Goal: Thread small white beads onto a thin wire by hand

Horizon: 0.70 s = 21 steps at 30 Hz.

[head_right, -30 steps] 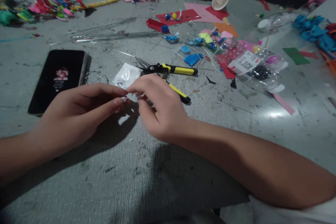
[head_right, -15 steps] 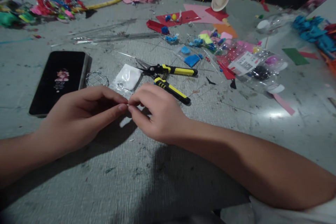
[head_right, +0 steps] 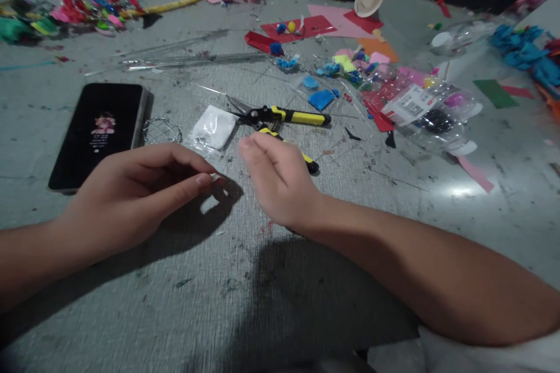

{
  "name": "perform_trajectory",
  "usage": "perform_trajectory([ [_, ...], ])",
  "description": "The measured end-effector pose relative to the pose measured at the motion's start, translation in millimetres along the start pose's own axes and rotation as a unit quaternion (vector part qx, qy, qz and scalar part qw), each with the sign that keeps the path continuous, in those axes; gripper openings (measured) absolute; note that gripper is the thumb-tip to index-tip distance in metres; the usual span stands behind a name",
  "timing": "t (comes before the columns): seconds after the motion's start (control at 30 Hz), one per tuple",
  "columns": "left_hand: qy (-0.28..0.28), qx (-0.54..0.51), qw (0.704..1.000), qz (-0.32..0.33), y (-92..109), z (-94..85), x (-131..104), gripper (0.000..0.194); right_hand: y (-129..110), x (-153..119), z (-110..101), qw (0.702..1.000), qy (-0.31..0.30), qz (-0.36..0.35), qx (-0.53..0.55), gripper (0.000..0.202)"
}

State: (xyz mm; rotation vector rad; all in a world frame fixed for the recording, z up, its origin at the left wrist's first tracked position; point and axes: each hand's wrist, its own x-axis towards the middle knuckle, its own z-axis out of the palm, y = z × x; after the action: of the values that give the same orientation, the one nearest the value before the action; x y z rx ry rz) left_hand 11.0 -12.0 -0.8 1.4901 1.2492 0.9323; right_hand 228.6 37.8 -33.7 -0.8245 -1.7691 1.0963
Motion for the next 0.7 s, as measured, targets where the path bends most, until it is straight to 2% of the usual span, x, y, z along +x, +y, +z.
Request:
perform_trajectory([
  [0.07,0.018,-0.03,0.999,-0.007,-1.0,1.5,0.9,0.008,-4.3,1.5,0.0,0.997,-0.027,-0.051,-0.059,0.038],
  [0.13,0.035,-0.049,0.998,-0.009,-2.2,2.5,1.8,0.011,-9.1,2.8,0.3,0.988,-0.041,-0.103,-0.109,0.028],
  [0.27,0.052,-0.054,0.997,-0.008,-2.0,2.6,3.1,0.008,-9.4,3.3,0.9,0.98,-0.026,-0.155,-0.118,0.009],
  [0.53,0.021,-0.032,0.999,-0.011,2.0,0.3,1.8,0.008,-6.3,2.1,1.1,0.979,-0.044,-0.155,-0.125,0.01],
  [0.6,0.016,-0.027,0.999,-0.017,1.0,-0.6,1.0,0.008,-7.6,1.4,1.8,0.983,-0.026,-0.129,-0.126,0.009],
  [0.7,0.025,-0.033,0.999,-0.025,-0.8,-1.2,0.1,0.01,-6.5,0.3,2.4,0.996,0.018,-0.049,-0.077,0.015],
])
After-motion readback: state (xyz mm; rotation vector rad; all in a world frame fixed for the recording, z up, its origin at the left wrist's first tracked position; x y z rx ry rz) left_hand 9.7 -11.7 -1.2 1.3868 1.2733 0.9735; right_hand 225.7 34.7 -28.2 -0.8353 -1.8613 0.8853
